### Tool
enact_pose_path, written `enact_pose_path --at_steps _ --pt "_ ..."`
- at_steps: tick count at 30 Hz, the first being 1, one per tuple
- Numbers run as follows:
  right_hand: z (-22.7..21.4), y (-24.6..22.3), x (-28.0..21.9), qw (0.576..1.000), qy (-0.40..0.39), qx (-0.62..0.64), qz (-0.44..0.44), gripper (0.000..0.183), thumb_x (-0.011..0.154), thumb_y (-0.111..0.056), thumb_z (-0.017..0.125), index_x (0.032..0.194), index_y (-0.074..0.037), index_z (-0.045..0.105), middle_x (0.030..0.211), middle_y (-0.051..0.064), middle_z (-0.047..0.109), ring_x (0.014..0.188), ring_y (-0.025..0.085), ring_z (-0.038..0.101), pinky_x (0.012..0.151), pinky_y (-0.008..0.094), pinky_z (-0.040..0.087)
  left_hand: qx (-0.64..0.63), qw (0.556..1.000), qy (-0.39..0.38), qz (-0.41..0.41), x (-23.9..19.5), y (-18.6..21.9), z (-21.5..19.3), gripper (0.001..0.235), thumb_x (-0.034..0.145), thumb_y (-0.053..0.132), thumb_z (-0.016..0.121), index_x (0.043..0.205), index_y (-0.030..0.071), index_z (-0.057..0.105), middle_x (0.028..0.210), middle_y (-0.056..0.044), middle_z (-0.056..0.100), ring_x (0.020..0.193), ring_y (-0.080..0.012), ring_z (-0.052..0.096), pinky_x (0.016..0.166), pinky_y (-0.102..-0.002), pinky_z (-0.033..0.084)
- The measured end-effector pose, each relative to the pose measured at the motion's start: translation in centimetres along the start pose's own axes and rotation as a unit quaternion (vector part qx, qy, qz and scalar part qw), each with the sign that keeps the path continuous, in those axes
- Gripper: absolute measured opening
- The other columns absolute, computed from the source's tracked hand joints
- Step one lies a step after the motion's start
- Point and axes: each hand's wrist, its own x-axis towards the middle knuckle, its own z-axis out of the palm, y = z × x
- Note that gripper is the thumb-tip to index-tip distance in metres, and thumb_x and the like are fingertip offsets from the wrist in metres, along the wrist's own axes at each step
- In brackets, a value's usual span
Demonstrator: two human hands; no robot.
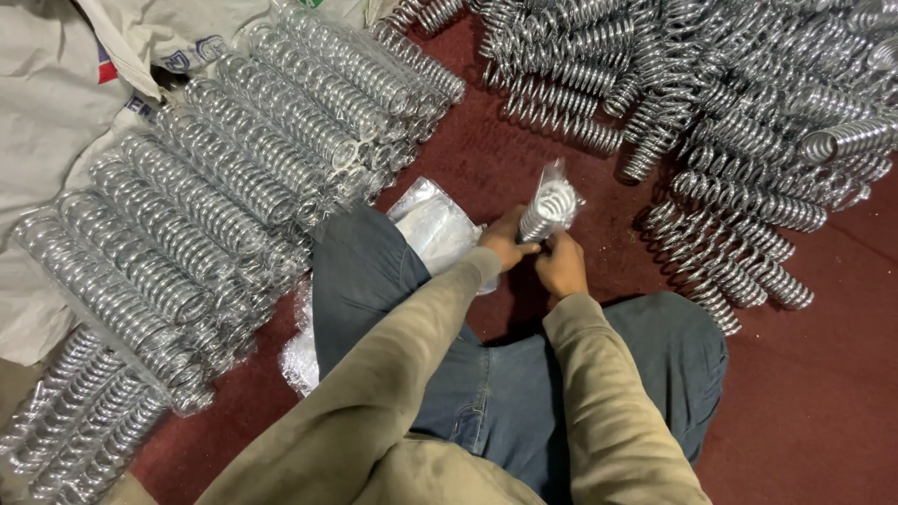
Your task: The person places metal springs into plastic bags by hand.
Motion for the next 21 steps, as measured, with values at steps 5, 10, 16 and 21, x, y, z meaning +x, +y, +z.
enact_pose_path --at_steps 5,10,16,21 --pt "-6.3 -11.0 -5.8 0.995 -0.095 -0.027 0.011 0.097 0.082 -0.033 0.080 0.159 -0.005 0.026 0.137 0.028 0.062 0.131 0.047 0.056 0.111 0.064 0.044 0.040 0.992 -0.083 -0.083 -2.0 2.7 -3.0 0.083 0.098 0.064 0.050 0.159 0.013 0.025 0.144 -0.017 0.061 0.135 -0.0317 0.058 0.115 -0.052 0.042" --pt "-10.3 -12.0 -7.7 0.965 0.004 -0.111 -0.237 0.049 0.094 -0.016 0.068 0.138 -0.003 0.052 0.108 0.024 0.073 0.097 0.048 0.070 0.077 0.059 0.055 -0.029 0.998 0.025 0.051 -11.0 8.9 -6.6 0.082 0.102 0.055 0.043 0.162 0.003 0.020 0.116 -0.021 0.056 0.111 -0.0403 0.058 0.107 -0.049 0.040" --pt "-12.4 -12.6 -8.3 0.894 0.185 -0.138 -0.385 0.016 0.087 -0.008 0.074 0.100 -0.015 0.071 0.093 0.002 0.072 0.085 0.032 0.066 0.078 0.042 0.052 0.014 0.931 0.201 0.303 -9.4 8.3 -6.0 0.066 0.080 0.036 0.083 0.138 0.017 0.058 0.118 -0.003 0.055 0.106 -0.0299 0.057 0.099 -0.044 0.042" --pt "-13.0 -14.9 -14.7 0.893 0.169 -0.092 -0.407 0.012 0.097 -0.023 0.066 0.088 -0.020 0.071 0.096 -0.004 0.074 0.116 0.026 0.064 0.105 0.044 0.031 -0.129 0.940 0.149 0.278 -11.2 11.5 -4.5 0.050 0.079 0.057 0.076 0.114 0.022 0.068 0.112 0.006 0.059 0.096 -0.0174 0.056 0.089 -0.033 0.044"
